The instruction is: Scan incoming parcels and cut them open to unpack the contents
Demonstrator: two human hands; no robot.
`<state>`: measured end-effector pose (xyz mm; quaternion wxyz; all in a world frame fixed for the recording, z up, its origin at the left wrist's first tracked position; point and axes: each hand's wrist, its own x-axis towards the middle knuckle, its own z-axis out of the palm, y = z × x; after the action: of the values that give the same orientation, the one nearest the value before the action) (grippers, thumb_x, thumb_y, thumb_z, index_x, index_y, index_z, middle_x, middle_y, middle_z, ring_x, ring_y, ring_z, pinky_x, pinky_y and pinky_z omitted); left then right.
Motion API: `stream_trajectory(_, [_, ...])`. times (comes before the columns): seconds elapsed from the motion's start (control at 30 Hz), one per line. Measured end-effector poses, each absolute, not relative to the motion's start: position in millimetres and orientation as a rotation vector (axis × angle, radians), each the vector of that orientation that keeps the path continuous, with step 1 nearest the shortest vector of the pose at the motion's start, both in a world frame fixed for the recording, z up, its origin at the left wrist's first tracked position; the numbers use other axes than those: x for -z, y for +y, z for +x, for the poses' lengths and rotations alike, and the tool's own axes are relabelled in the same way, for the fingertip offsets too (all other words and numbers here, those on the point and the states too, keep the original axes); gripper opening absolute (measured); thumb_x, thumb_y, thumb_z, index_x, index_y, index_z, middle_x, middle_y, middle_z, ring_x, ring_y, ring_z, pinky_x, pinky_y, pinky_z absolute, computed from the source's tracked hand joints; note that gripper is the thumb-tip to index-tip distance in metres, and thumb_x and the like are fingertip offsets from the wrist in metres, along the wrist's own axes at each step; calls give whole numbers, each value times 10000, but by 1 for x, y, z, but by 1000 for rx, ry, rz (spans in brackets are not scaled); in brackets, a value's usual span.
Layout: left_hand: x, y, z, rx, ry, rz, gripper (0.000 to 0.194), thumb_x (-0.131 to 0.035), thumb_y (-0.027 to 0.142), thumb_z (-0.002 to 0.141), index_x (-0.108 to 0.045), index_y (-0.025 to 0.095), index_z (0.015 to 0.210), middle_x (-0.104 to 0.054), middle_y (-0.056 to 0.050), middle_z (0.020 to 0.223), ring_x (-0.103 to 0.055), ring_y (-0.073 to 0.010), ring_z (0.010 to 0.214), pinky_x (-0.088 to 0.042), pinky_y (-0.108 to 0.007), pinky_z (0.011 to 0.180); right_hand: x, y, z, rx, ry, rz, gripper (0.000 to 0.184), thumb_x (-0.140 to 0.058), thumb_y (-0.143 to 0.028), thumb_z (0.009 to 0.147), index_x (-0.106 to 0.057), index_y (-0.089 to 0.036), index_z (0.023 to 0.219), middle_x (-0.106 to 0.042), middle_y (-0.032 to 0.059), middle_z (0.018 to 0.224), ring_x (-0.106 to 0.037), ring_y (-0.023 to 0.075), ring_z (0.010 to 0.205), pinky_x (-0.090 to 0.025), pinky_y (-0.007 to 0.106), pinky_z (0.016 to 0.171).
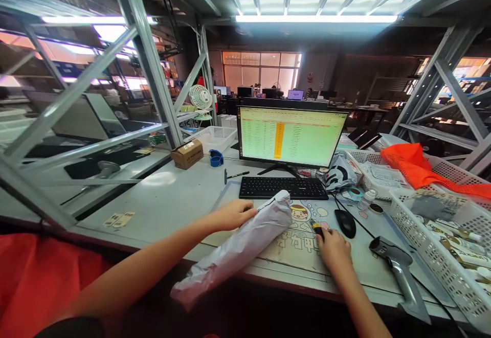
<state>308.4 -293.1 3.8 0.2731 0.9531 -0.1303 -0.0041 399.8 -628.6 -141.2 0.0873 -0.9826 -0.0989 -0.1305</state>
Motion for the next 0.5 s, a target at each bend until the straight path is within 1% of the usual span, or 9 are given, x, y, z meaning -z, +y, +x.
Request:
stream_trajectory(0.03, [-4, -298, 312, 16, -369, 2554, 367, -410, 418, 957, -570, 188, 719, -622, -27, 727, -526, -176, 661, -312, -289, 576, 138, -615, 389, 478, -344, -2868, 384, -501, -343, 939, -674, -163, 1231, -674, 176, 1208, -634, 337, 1117, -517, 495, 922])
stream_trajectory(0.1, [-2, -307, 316, 27, -421, 2540, 359, -412, 394, 961, -563, 187, 710, -609, -18, 717, -518, -168, 667, -320, -286, 591, 121, -587, 366, 708, -587, -2617, 376, -480, -329, 962, -623, -179, 1276, -606, 168, 1324, -561, 322, 1238, -472, 521, 1017])
stream_trajectory(0.17, [-1, -314, 313, 42, -493, 2510, 358, -412, 394, 971, -552, 186, 714, -589, -4, 708, -504, -156, 669, -333, -280, 608, 98, -560, 344, 874, -914, -2297, 378, -492, -292, 965, -572, -197, 1323, -585, 160, 1345, -514, 317, 1296, -448, 534, 1053])
stream_trajectory(0.23, [0, -320, 307, 48, -558, 2448, 371, -407, 408, 981, -521, 186, 708, -552, 13, 689, -484, -145, 662, -340, -274, 612, 78, -538, 327, 907, -1115, -2142, 374, -519, -262, 958, -559, -208, 1326, -593, 147, 1327, -494, 318, 1311, -442, 528, 1051])
stream_trajectory(0.27, [1, -322, 304, 40, -574, 2417, 375, -404, 409, 984, -498, 188, 697, -529, 19, 675, -471, -140, 655, -339, -272, 609, 70, -530, 322, 904, -1150, -2124, 336, -527, -251, 958, -580, -207, 1286, -611, 138, 1288, -506, 313, 1286, -443, 513, 1036])
stream_trajectory(0.37, [5, -325, 295, -15, -543, 2398, 368, -393, 391, 988, -443, 195, 680, -495, 25, 662, -457, -138, 653, -334, -273, 606, 59, -517, 319, 908, -1153, -2116, 132, -525, -222, 970, -644, -200, 1023, -657, 93, 1059, -564, 271, 1095, -427, 450, 952])
stream_trajectory(0.43, [8, -324, 293, -64, -500, 2464, 359, -377, 372, 993, -436, 199, 684, -516, 16, 673, -467, -143, 656, -337, -278, 609, 58, -517, 320, 901, -1186, -2134, 145, -503, -197, 983, -618, -198, 896, -647, 62, 931, -558, 242, 976, -390, 418, 887])
stream_trajectory(0.5, [11, -320, 292, -153, -482, 2592, 349, -360, 357, 1006, -462, 201, 711, -563, -5, 710, -492, -156, 674, -349, -290, 629, 58, -522, 319, 866, -1254, -2153, 186, -478, -182, 997, -586, -194, 846, -636, 49, 882, -543, 229, 929, -351, 399, 844])
